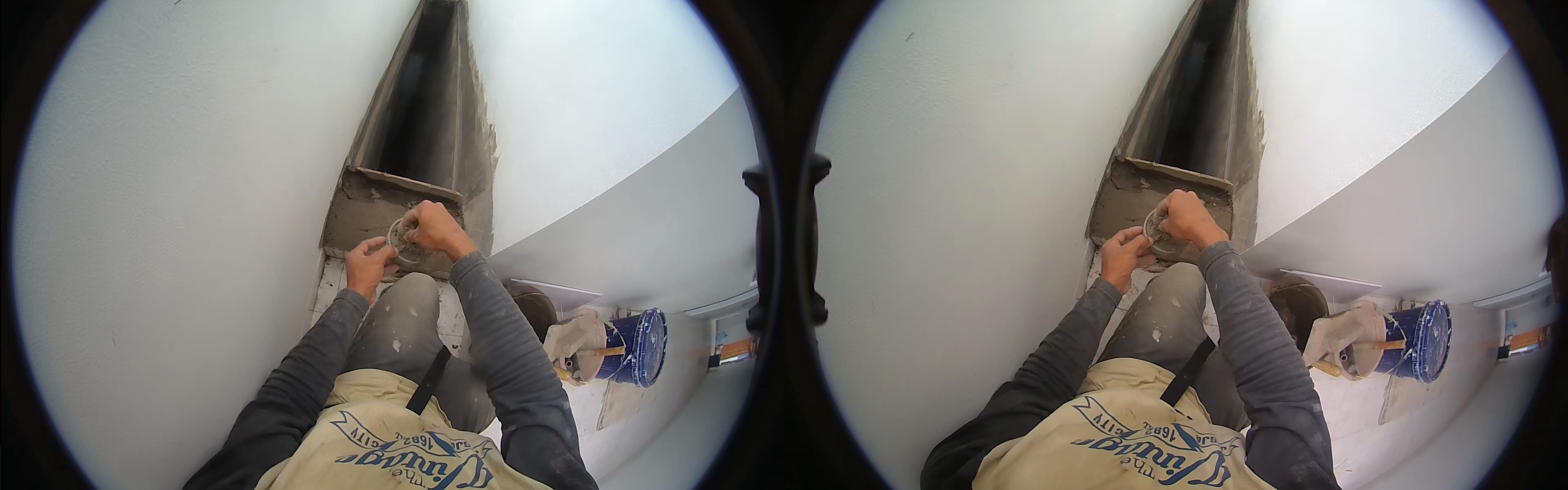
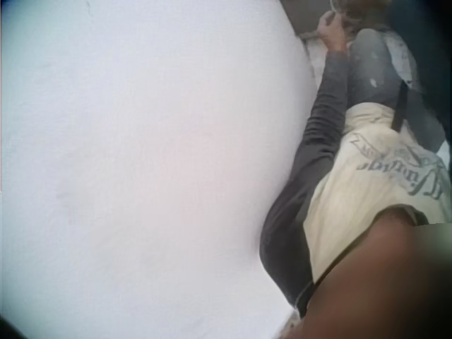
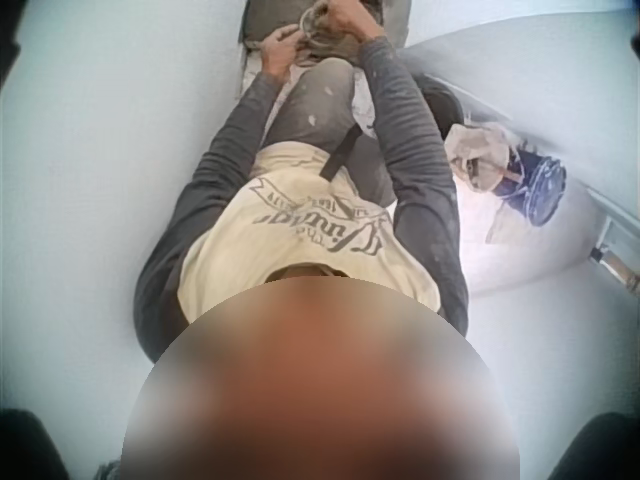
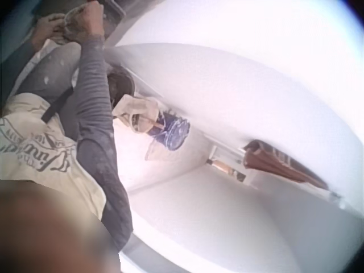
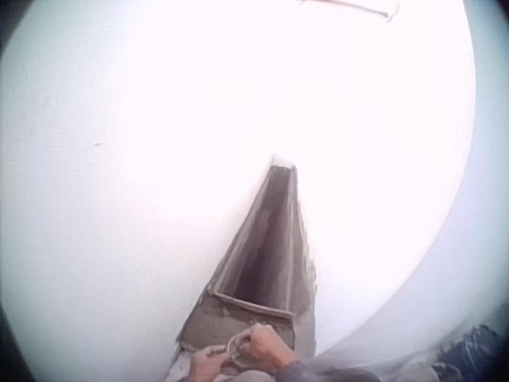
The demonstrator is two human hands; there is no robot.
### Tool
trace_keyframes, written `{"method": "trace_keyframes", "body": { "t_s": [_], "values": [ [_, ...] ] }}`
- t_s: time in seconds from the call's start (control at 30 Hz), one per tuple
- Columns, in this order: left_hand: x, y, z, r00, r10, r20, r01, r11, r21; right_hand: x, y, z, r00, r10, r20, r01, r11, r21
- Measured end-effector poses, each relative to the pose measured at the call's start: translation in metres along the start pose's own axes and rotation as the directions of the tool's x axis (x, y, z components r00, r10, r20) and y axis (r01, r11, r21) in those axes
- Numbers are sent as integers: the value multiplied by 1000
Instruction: The person scoops cement from a bucket with a trowel and applies it to a recessed wall area. They repeatedly smooth and level the cement using a small circular tool and a straight edge, then add more cement to fill gaps.
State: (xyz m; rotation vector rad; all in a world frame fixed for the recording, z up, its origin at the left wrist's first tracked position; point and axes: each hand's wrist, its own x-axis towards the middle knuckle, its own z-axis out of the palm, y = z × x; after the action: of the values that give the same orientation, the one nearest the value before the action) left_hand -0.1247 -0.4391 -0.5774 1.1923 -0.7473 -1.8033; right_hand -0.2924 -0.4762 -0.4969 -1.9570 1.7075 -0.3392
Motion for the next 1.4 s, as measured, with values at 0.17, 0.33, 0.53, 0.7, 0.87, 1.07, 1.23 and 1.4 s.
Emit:
{"method": "trace_keyframes", "body": {
  "t_s": [0.17, 0.33, 0.53, 0.7, 0.87, 1.07, 1.23, 1.4],
  "values": [
    [25, 10, -5, 999, 34, -28, -37, 996, -85, 38, 1, -16, 975, 205, 92, -224, 892, 391],
    [42, 6, -26, 993, 47, -110, -63, 987, -146, 100, 13, -23, 951, 275, 141, -282, 584, 762],
    [36, -13, -51, 989, -1, -150, -19, 991, -132, 198, 21, 4, 973, 188, -135, -123, 915, 384],
    [35, -19, -63, 983, -35, -180, 20, 996, -82, 234, 25, 18, 983, 111, -148, -93, 988, 123],
    [36, -19, -72, 984, 0, -176, -17, 995, -97, 236, 52, 9, 996, 60, -68, -70, 987, -147],
    [38, -15, -73, 982, -20, -188, -3, 993, -119, 243, 65, 13, 997, 55, -45, -60, 991, -116],
    [34, -11, -73, 981, 0, -194, -16, 997, -81, 229, 84, 6, 999, -9, 39, 16, 984, -180],
    [35, -12, -72, 979, -28, -201, 4, 993, -121, 211, 97, -3, 985, 124, 118, -72, 925, -374]
  ]
}}
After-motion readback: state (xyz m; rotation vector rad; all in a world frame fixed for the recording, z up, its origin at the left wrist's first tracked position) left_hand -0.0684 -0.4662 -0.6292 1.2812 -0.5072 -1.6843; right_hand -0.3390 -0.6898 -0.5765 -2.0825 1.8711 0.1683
